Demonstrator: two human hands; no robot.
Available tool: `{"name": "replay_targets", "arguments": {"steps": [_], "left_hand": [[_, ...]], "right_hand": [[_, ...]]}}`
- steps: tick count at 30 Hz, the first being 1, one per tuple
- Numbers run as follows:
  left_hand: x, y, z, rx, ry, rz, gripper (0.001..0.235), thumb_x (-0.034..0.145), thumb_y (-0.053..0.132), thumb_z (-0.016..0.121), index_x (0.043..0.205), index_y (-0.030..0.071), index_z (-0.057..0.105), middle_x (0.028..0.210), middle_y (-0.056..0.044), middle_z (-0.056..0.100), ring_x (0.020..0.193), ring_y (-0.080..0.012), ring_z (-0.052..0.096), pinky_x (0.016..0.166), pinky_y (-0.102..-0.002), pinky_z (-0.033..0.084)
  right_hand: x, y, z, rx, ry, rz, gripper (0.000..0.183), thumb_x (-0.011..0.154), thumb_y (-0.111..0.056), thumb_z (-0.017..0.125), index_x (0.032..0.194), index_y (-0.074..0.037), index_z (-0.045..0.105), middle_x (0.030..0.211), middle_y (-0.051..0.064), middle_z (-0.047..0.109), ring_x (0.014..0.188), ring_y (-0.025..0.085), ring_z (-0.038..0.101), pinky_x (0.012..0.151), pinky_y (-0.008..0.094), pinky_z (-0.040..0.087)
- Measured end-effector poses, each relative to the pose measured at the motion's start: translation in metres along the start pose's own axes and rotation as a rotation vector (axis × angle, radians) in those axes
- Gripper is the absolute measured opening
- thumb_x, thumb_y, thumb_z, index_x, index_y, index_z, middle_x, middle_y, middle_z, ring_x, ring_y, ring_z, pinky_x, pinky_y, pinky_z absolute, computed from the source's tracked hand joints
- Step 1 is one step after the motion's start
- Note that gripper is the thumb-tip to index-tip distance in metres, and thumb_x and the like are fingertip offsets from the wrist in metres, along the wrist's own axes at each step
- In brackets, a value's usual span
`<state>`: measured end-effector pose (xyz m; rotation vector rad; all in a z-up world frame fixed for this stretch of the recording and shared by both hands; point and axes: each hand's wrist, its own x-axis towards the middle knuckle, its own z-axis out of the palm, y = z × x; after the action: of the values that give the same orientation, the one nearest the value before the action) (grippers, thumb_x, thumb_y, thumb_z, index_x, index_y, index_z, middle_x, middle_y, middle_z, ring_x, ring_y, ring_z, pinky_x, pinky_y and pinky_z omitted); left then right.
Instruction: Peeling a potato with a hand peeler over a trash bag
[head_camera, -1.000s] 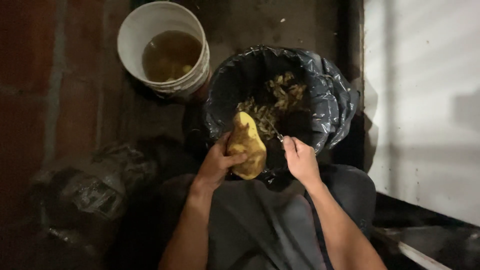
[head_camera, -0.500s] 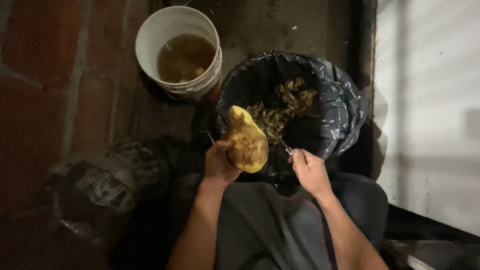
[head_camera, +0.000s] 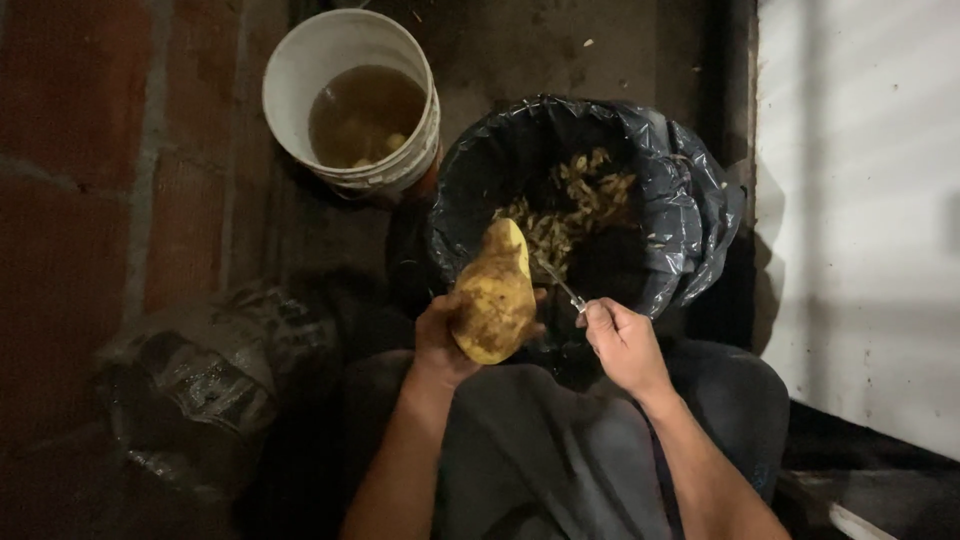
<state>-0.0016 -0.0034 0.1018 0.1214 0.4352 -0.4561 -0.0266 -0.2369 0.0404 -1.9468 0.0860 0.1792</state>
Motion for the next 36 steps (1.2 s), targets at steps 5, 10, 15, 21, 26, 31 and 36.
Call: {"name": "replay_targets", "arguments": {"steps": [5, 10, 15, 21, 26, 31, 36], "left_hand": [[0.03, 0.001, -0.1, 0.004, 0.051, -0.024, 0.044, 0.081, 0.036, 0.074, 0.107, 0.001, 0.07, 0.098, -0.021, 0.075, 0.091, -0.0401, 0.074, 0.083, -0.048, 0.059], [0.025, -0.003, -0.075, 0.054, 0.071, -0.044, 0.037, 0.083, 0.026, 0.073, 0.107, -0.001, 0.069, 0.1, -0.022, 0.074, 0.094, -0.0419, 0.072, 0.087, -0.05, 0.056], [0.0, -0.008, 0.018, 0.007, -0.045, -0.136, 0.03, 0.085, 0.016, 0.072, 0.106, -0.004, 0.065, 0.096, -0.019, 0.073, 0.093, -0.0375, 0.074, 0.084, -0.044, 0.059], [0.029, -0.023, -0.054, 0.417, 0.036, 0.123, 0.063, 0.072, 0.014, 0.082, 0.128, 0.0, 0.058, 0.103, -0.018, 0.069, 0.097, -0.0373, 0.069, 0.092, -0.054, 0.052], [0.041, -0.019, -0.08, 0.934, 0.121, 0.237, 0.074, 0.064, 0.014, 0.092, 0.128, 0.003, 0.056, 0.103, -0.011, 0.066, 0.101, -0.0282, 0.065, 0.093, -0.047, 0.051], [0.051, -0.015, -0.081, 1.226, 0.17, 0.242, 0.082, 0.064, 0.016, 0.091, 0.132, 0.001, 0.048, 0.106, -0.019, 0.061, 0.105, -0.0358, 0.062, 0.095, -0.052, 0.048], [0.054, -0.022, -0.072, 1.288, 0.12, 0.284, 0.072, 0.063, 0.008, 0.085, 0.127, 0.001, 0.054, 0.097, -0.012, 0.062, 0.097, -0.0289, 0.064, 0.089, -0.049, 0.051]], "right_hand": [[0.003, 0.004, 0.001, 0.018, 0.012, -0.031, 0.04, 0.108, -0.023, 0.051, 0.075, -0.008, 0.068, 0.043, 0.001, 0.048, 0.045, 0.013, 0.045, 0.05, 0.029, 0.046], [0.005, 0.002, 0.001, 0.018, 0.024, -0.043, 0.039, 0.109, -0.025, 0.052, 0.078, -0.007, 0.07, 0.043, 0.001, 0.049, 0.045, 0.013, 0.045, 0.049, 0.028, 0.046], [0.01, 0.001, -0.002, 0.0, 0.043, -0.034, 0.037, 0.109, -0.023, 0.052, 0.081, -0.007, 0.07, 0.044, 0.0, 0.048, 0.045, 0.013, 0.046, 0.049, 0.029, 0.045], [0.015, -0.001, -0.009, -0.064, 0.082, -0.057, 0.035, 0.109, -0.024, 0.052, 0.088, -0.009, 0.075, 0.051, 0.004, 0.055, 0.052, 0.014, 0.052, 0.053, 0.031, 0.049], [0.01, -0.025, -0.005, -0.263, 0.085, -0.137, 0.021, 0.102, -0.026, 0.064, 0.094, -0.009, 0.075, 0.071, 0.015, 0.073, 0.071, 0.033, 0.073, 0.063, 0.044, 0.057], [0.009, -0.024, 0.009, -0.399, 0.037, -0.257, 0.022, 0.097, -0.035, 0.069, 0.094, -0.014, 0.074, 0.077, 0.007, 0.077, 0.077, 0.028, 0.076, 0.064, 0.039, 0.061], [0.013, -0.017, 0.018, -0.512, -0.009, -0.274, 0.026, 0.098, -0.035, 0.067, 0.089, -0.011, 0.069, 0.073, 0.01, 0.074, 0.073, 0.034, 0.074, 0.057, 0.045, 0.059]]}}
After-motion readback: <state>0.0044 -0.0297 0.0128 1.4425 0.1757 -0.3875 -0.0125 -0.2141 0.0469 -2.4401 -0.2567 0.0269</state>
